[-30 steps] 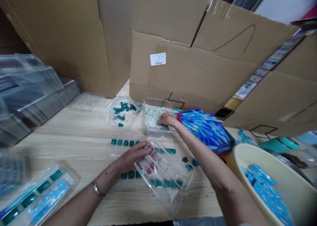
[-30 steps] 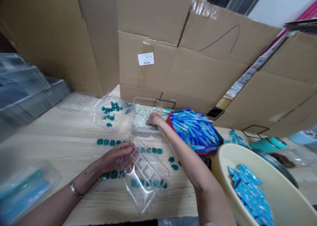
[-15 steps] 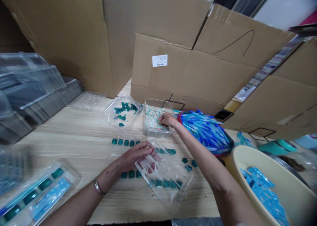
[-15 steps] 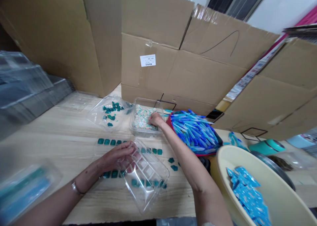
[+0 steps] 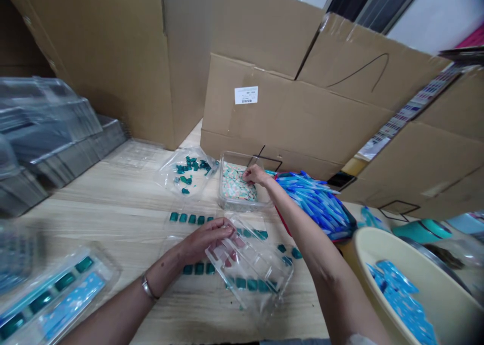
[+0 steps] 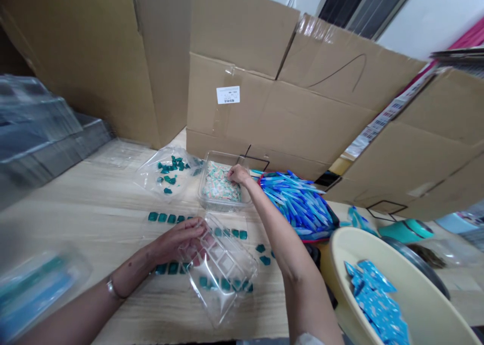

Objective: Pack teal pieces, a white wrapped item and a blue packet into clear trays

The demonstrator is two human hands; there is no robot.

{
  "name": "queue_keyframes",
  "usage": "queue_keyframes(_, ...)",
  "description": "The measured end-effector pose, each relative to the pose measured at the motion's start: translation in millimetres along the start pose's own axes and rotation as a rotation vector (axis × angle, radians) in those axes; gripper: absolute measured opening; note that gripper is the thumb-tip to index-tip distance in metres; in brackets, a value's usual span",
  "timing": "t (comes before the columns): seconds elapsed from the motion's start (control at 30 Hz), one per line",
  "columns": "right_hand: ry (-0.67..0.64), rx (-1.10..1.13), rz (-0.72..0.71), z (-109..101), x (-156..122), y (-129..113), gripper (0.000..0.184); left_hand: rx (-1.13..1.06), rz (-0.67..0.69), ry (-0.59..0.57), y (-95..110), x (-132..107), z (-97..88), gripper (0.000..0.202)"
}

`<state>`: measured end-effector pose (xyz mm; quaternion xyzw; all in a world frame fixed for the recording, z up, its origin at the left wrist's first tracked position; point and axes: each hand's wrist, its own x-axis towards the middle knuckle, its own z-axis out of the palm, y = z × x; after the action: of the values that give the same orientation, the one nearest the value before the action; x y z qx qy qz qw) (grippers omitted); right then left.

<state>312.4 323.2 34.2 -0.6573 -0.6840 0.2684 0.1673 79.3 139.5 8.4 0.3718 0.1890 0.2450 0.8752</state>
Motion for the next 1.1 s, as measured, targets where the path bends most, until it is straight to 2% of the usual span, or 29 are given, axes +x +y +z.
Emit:
queue_keyframes(0.1,-0.043,-0.107,-0.018,0.3,5.0,0.6,0.012,-0.003,0.001,-0.006,0.2,0.1,0.3,0.017)
queue_keyframes(0.23,-0.106,-0.258,-0.121,-4.9,8.3,-1.4,0.02,-0.01,-0.003,-0.003,1.5,-0.7,1.1,0.018)
queue_keyframes(0.57,-0.191,-0.536,-0.381,-11.8,12.7,-4.1,0.012,-0.015,0.02,-0.023,0.7,-0.4,0.4,0.017)
queue_keyframes(0.7,-0.184,-0.578,-0.468,-14.8,7.0,0.3,0.007,-0.007,0.033,-0.038,1.6,-1.3,1.8,0.017)
queue_keyframes(0.83,-0.166,-0.584,-0.501,-17.0,-0.5,5.6,0.01,-0.014,0.033,-0.037,2.3,-2.4,2.8,0.017)
queue_keyframes(1.1,-0.155,-0.485,-0.486,-14.7,-9.9,7.9,0.002,-0.035,0.038,-0.065,-0.4,-0.9,-0.5,0.019)
